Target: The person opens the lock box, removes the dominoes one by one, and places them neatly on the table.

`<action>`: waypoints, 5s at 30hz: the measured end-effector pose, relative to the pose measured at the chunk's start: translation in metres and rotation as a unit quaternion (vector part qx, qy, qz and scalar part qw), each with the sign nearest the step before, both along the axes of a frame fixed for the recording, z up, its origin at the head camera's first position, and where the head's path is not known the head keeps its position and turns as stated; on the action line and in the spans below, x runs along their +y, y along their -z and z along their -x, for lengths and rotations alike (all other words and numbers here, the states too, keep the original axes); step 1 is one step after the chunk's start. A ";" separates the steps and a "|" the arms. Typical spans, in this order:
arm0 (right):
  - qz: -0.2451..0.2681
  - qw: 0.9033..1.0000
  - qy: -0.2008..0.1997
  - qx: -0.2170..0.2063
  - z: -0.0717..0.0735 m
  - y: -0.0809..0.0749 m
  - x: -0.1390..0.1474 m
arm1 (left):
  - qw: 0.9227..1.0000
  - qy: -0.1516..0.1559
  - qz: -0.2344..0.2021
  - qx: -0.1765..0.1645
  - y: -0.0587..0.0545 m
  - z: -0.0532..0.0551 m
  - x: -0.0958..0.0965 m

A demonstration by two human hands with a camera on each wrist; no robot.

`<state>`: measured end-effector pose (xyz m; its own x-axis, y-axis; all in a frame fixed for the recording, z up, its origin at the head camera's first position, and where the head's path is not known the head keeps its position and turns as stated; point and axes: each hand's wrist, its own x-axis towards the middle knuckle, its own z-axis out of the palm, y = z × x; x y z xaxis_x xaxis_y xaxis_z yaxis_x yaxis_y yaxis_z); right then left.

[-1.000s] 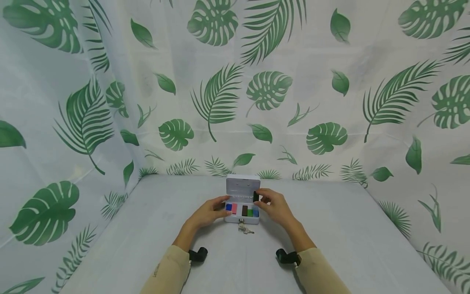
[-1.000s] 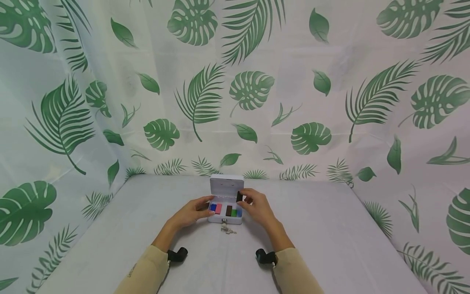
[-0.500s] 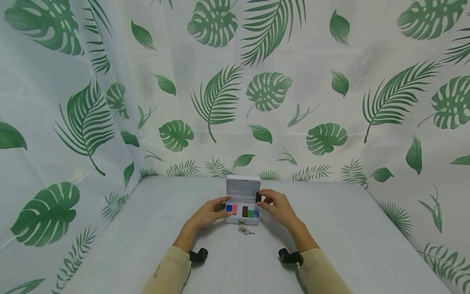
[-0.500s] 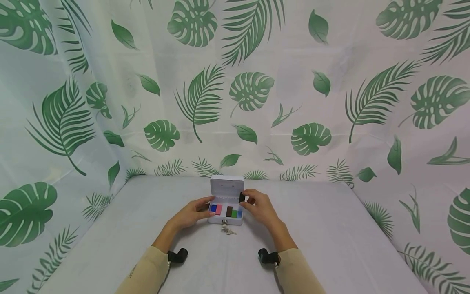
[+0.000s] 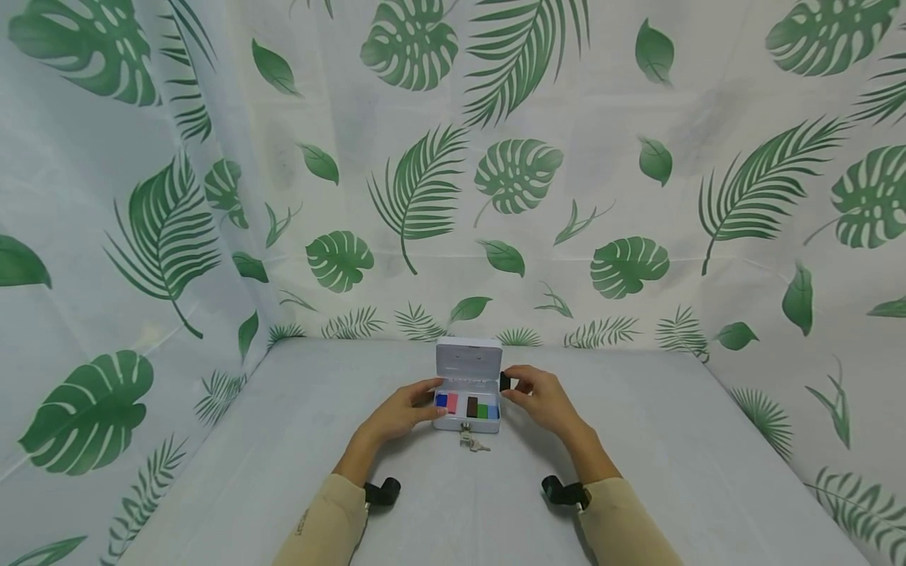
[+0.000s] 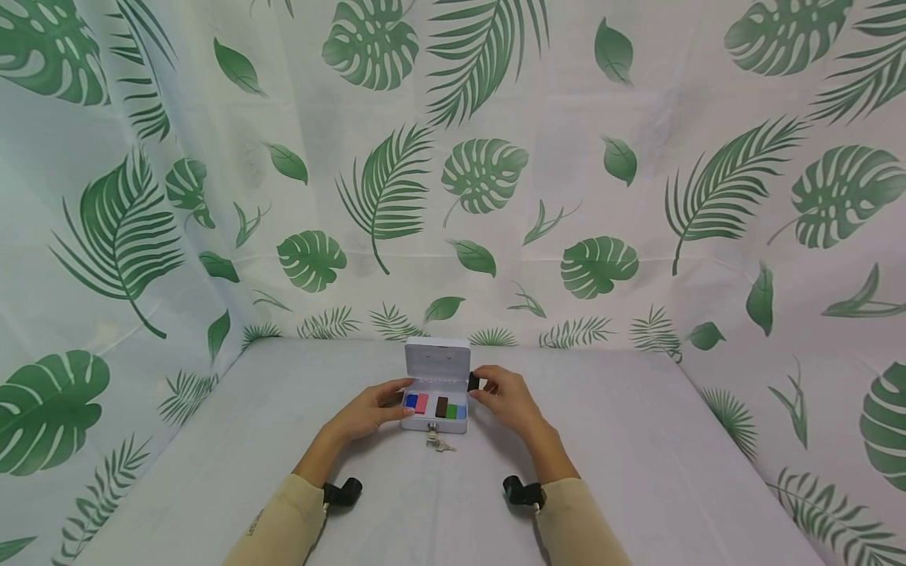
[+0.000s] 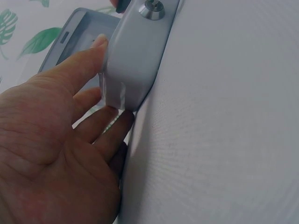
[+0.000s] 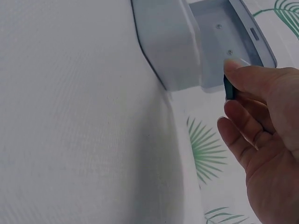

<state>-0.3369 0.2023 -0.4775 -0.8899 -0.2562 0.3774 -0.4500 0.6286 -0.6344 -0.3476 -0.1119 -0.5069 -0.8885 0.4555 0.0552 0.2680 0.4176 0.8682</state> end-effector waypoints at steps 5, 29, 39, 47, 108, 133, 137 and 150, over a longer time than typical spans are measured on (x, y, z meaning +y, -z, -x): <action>-0.011 1.000 0.009 -0.022 0.000 0.000 0.003 | 1.000 0.000 0.001 -0.002 0.000 0.000 0.000; -0.109 0.993 0.009 -0.037 0.004 0.005 0.008 | 1.000 0.005 -0.004 -0.002 0.000 0.000 -0.001; -0.130 0.990 0.008 -0.049 0.006 0.008 0.006 | 1.000 0.009 -0.004 0.003 0.000 0.000 -0.001; -0.135 0.989 0.009 -0.053 0.004 0.010 0.005 | 1.000 0.006 -0.007 -0.002 0.001 0.001 -0.001; -0.052 0.995 0.020 -0.087 -0.001 -0.002 -0.004 | 1.000 -0.001 0.000 -0.003 -0.002 -0.002 -0.001; -0.032 0.998 -0.046 -0.042 -0.009 -0.006 -0.037 | 1.000 0.003 -0.011 -0.008 -0.001 0.001 -0.001; -0.042 0.997 -0.054 -0.047 -0.008 -0.005 -0.040 | 1.000 0.004 -0.011 -0.009 0.000 0.000 -0.001; -0.112 0.992 -0.051 -0.021 -0.009 -0.008 -0.050 | 1.000 0.005 -0.007 -0.002 -0.001 0.000 -0.001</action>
<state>-0.3275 0.1524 -0.4696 -0.8689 -0.4186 0.2640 -0.4944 0.7092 -0.5025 -0.3473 -0.1131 -0.5056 -0.8842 0.4634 0.0588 0.2690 0.4023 0.8751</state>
